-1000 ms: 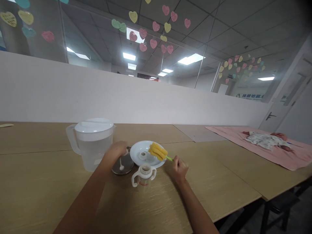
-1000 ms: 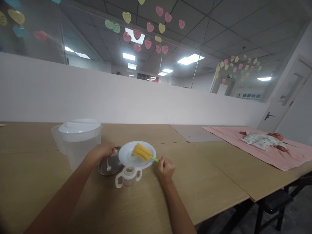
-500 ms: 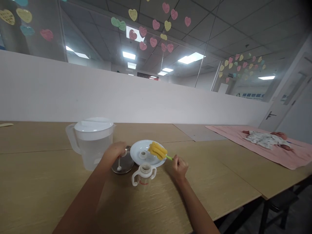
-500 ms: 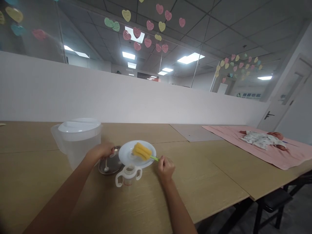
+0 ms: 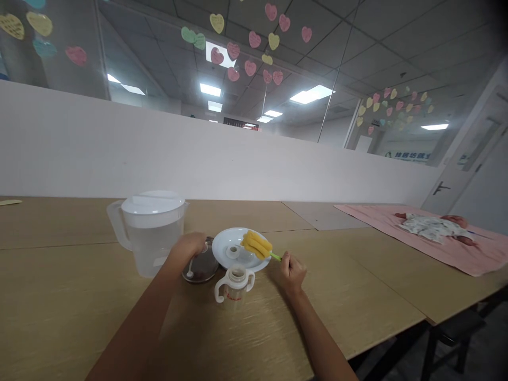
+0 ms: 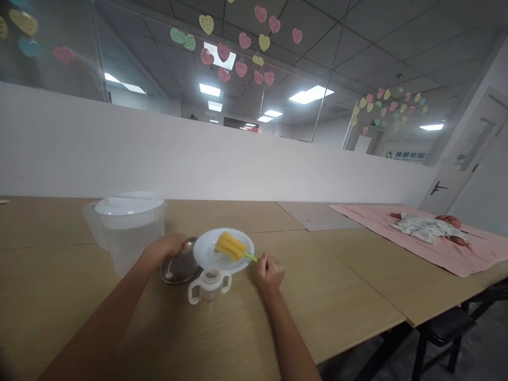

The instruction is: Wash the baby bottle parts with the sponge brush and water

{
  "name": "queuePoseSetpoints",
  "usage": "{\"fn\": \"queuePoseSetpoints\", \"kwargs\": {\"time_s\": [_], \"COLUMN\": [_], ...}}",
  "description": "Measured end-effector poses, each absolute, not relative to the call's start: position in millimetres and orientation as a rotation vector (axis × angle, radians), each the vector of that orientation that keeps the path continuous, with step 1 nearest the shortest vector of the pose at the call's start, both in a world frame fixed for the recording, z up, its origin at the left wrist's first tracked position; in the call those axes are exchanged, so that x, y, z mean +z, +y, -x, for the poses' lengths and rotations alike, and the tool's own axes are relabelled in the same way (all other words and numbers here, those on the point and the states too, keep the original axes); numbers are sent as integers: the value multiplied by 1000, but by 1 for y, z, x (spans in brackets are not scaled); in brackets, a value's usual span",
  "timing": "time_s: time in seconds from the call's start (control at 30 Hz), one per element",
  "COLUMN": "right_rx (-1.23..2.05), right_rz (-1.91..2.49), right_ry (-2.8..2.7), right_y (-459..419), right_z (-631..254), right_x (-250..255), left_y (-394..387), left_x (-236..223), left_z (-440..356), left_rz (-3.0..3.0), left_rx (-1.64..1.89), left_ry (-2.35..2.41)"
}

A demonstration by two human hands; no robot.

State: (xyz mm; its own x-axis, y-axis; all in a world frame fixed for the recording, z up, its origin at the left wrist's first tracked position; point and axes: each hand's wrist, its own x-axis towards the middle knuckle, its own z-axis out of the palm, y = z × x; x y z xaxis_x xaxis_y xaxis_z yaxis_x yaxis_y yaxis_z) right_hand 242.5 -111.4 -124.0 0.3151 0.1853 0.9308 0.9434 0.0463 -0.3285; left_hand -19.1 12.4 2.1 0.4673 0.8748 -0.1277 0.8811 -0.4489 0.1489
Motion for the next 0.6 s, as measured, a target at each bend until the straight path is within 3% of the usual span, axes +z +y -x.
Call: {"fn": "queuePoseSetpoints", "kwargs": {"time_s": [0.3, 0.6], "right_rx": [-827, -778], "right_rz": [1420, 1447], "right_ry": [-1109, -1099], "right_y": [-111, -111], "right_z": [-242, -242], "right_x": [-124, -124], "left_y": [7, -10], "left_x": [-2, 16], "left_z": [11, 6], "left_rz": [-2606, -2681], "left_rx": [-152, -34], "left_ry": [1644, 1579]}}
